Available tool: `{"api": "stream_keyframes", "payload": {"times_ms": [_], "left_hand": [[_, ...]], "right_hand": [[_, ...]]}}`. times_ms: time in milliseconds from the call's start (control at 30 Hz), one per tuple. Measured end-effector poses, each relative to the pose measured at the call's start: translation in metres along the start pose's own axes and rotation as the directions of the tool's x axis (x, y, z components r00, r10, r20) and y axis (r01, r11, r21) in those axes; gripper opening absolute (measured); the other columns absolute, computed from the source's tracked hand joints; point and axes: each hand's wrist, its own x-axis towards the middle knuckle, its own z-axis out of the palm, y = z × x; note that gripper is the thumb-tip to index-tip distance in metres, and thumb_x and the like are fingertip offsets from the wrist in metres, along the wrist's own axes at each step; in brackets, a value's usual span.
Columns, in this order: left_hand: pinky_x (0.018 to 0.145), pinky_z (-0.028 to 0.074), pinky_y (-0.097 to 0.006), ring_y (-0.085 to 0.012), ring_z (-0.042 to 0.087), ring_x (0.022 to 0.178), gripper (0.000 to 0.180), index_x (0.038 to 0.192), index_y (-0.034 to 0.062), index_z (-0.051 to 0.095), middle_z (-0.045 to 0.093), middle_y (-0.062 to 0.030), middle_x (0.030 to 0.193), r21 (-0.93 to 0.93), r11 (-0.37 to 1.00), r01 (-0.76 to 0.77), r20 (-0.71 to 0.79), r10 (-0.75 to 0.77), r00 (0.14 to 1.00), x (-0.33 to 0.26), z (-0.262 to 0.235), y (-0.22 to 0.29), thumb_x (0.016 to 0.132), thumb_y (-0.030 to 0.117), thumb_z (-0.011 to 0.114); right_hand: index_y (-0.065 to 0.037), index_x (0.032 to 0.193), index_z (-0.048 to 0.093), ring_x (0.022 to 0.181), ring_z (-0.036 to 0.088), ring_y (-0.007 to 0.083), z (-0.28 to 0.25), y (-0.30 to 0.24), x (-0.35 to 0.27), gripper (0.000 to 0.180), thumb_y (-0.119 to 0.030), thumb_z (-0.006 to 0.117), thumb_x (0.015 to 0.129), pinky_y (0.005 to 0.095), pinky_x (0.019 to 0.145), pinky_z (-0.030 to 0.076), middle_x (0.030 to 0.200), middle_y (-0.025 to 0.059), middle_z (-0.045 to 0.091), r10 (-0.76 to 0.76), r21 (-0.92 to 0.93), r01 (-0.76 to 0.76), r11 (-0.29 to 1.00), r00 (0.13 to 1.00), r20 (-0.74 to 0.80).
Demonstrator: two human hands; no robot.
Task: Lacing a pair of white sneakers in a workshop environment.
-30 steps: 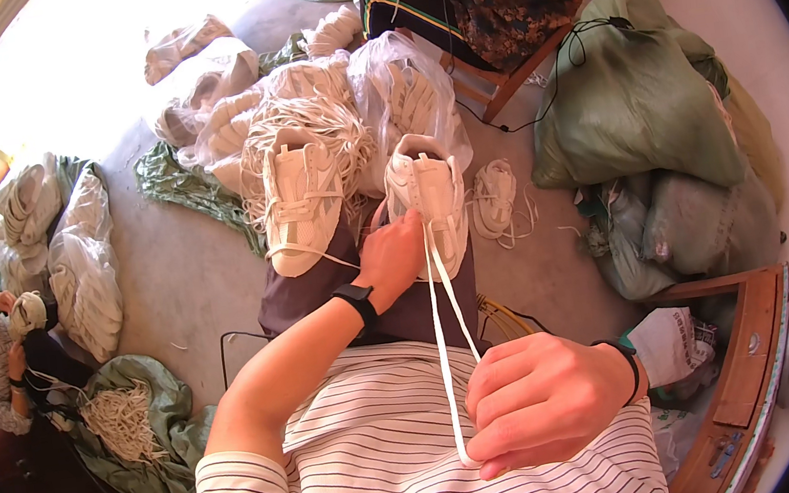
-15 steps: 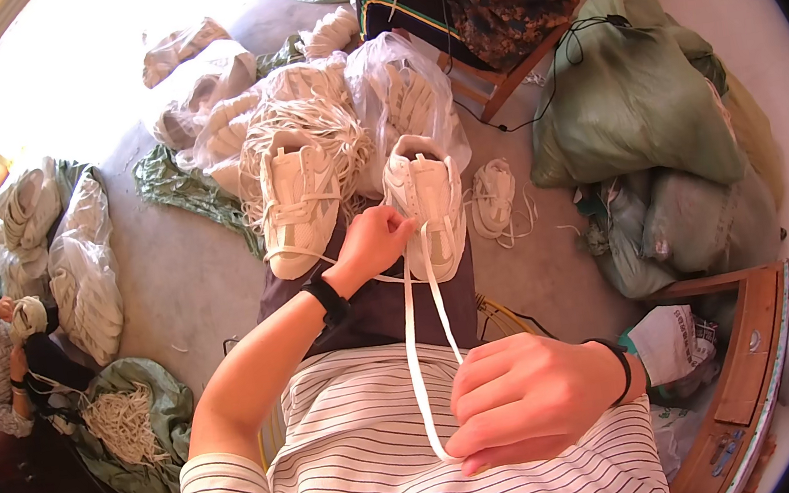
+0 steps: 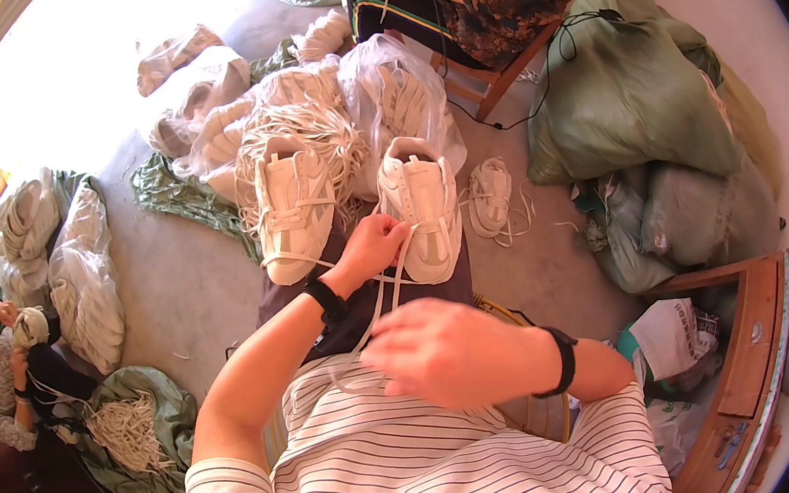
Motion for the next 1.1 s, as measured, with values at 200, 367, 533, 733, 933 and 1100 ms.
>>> {"api": "stream_keyframes", "payload": {"times_ms": [200, 367, 533, 733, 933, 1100], "left_hand": [[0.057, 0.049, -0.024, -0.0089, 0.058, 0.063, 0.02, 0.086, -0.001, 0.064, 0.064, -0.0021, 0.072, 0.152, 0.974, -0.167, 0.008, 0.168, 0.986, 0.009, -0.007, -0.019, 0.092, 0.018, 0.062], [0.057, 0.048, -0.026, -0.0092, 0.059, 0.061, 0.02, 0.081, -0.0023, 0.065, 0.064, -0.0044, 0.07, 0.248, 0.948, -0.199, -0.032, 0.213, 0.977, 0.009, -0.001, -0.01, 0.088, 0.016, 0.063], [0.062, 0.05, -0.031, -0.0143, 0.061, 0.063, 0.018, 0.082, -0.0032, 0.066, 0.065, -0.0094, 0.071, 0.369, 0.911, -0.184, -0.044, 0.214, 0.976, 0.008, 0.0, 0.006, 0.084, 0.014, 0.065], [0.067, 0.05, -0.035, -0.0244, 0.063, 0.068, 0.019, 0.086, -0.0008, 0.067, 0.066, -0.0117, 0.072, 0.468, 0.835, -0.289, -0.009, 0.332, 0.943, 0.0, -0.008, 0.021, 0.081, 0.018, 0.066], [0.082, 0.049, -0.036, -0.0277, 0.061, 0.098, 0.027, 0.104, 0.0065, 0.064, 0.06, -0.0131, 0.116, 0.676, 0.644, -0.357, 0.036, 0.455, 0.89, -0.009, -0.001, 0.035, 0.079, 0.013, 0.071], [0.106, 0.036, -0.044, -0.0313, 0.041, 0.126, 0.041, 0.111, 0.0086, 0.059, 0.051, -0.0095, 0.127, 0.842, 0.166, -0.514, 0.286, 0.67, 0.685, -0.006, -0.001, 0.046, 0.074, 0.016, 0.075]], "right_hand": [[0.003, 0.126, 0.052, 0.128, 0.043, 0.0375, 0.007, 0.096, -0.012, 0.045, -0.017, 0.062, 0.087, 0.0442, 0.108, 0.033, 0.135, 0.0236, 0.048, 0.371, 0.024, -0.406, 0.914, 0.808, -0.458], [0.005, 0.145, 0.025, 0.141, 0.024, 0.0401, 0.04, 0.186, -0.029, 0.074, -0.028, 0.062, 0.091, 0.0433, 0.116, 0.02, 0.149, 0.0312, 0.026, 0.633, 0.277, -0.599, 0.751, 0.533, -0.562], [0.012, 0.147, 0.003, 0.144, 0.019, 0.0355, 0.057, 0.224, -0.03, 0.095, -0.043, 0.059, 0.093, 0.0384, 0.117, 0.017, 0.153, 0.0305, 0.017, 0.801, 0.598, -0.541, 0.592, 0.476, -0.364], [0.013, 0.146, 0.001, 0.145, 0.014, 0.0351, 0.064, 0.231, -0.035, 0.099, -0.046, 0.059, 0.092, 0.0371, 0.117, 0.014, 0.154, 0.0297, 0.012, 0.78, 0.659, -0.454, 0.599, 0.517, -0.353], [0.012, 0.147, -0.001, 0.145, 0.01, 0.0371, 0.066, 0.228, -0.039, 0.099, -0.045, 0.059, 0.092, 0.0385, 0.117, 0.012, 0.154, 0.0301, 0.009, 0.742, 0.57, -0.488, 0.661, 0.541, -0.397], [0.012, 0.147, 0.002, 0.145, 0.011, 0.0367, 0.066, 0.223, -0.041, 0.093, -0.038, 0.059, 0.093, 0.0392, 0.117, 0.013, 0.154, 0.0301, 0.011, 0.71, 0.562, -0.447, 0.696, 0.547, -0.444]]}}
